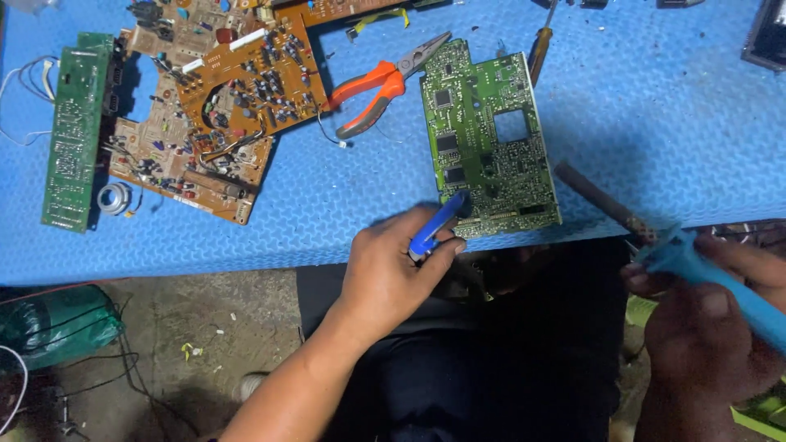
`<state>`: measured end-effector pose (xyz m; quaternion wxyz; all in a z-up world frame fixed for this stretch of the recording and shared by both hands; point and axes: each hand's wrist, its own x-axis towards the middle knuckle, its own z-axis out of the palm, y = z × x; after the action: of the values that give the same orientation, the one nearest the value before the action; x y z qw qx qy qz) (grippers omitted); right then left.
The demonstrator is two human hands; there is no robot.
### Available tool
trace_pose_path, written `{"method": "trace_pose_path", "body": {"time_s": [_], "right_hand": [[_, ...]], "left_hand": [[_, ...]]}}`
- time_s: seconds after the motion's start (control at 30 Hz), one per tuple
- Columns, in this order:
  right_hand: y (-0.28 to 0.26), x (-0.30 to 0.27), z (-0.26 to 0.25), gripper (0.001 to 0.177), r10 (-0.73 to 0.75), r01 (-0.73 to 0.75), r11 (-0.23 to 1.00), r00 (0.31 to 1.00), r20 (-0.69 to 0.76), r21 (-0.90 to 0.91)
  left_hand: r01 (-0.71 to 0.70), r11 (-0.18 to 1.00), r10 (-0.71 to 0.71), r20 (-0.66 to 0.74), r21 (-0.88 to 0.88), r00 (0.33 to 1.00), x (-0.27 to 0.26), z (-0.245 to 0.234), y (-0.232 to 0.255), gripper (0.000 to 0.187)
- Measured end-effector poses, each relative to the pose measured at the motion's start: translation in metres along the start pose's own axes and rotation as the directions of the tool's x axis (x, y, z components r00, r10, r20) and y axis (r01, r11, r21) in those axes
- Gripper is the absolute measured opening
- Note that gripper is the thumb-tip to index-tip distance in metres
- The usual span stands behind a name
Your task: Desoldering electronic components from a printed circuit board using a soldering iron and a desoldering pump.
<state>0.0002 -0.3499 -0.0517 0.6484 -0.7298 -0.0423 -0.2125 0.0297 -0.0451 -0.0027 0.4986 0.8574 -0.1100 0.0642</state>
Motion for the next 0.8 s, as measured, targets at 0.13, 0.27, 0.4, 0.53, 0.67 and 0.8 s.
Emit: {"method": "trace_pose_path", "body": {"time_s": [0.13,0.27,0.4,0.53,0.67,0.8], "right_hand": [[-0.008,-0.013,0.002,0.041,-0.079,0.075,0.996,0.994,-0.079,-0.051],[-0.049,-0.031,0.013,0.05,0.074,-0.099,0.954,0.993,-0.096,-0.283],[-0.071,-0.036,0.019,0.039,0.137,-0.142,0.924,0.99,-0.039,-0.354],[-0.085,-0.044,0.014,0.043,0.285,-0.28,0.843,0.957,-0.061,-0.459],[-0.08,-0.053,-0.001,0.051,0.244,-0.168,0.768,0.969,0.04,-0.619],[-0.079,-0.067,0.001,0.049,0.321,-0.298,0.739,0.944,-0.073,-0.604]], "left_hand": [[0.079,0.997,-0.079,-0.004,0.021,0.997,0.006,-0.008,0.002,0.016],[0.272,0.928,-0.275,0.023,-0.256,0.961,0.009,-0.024,-0.003,0.026],[0.267,0.606,-0.286,0.108,-0.749,0.952,0.017,-0.037,-0.025,0.035],[0.253,0.568,-0.289,0.098,-0.783,0.952,0.031,-0.047,-0.034,0.048],[0.308,0.548,-0.284,0.173,-0.778,0.943,0.034,-0.053,-0.041,0.043],[0.291,0.573,-0.277,0.153,-0.766,0.949,0.031,-0.056,-0.043,0.039]]}}
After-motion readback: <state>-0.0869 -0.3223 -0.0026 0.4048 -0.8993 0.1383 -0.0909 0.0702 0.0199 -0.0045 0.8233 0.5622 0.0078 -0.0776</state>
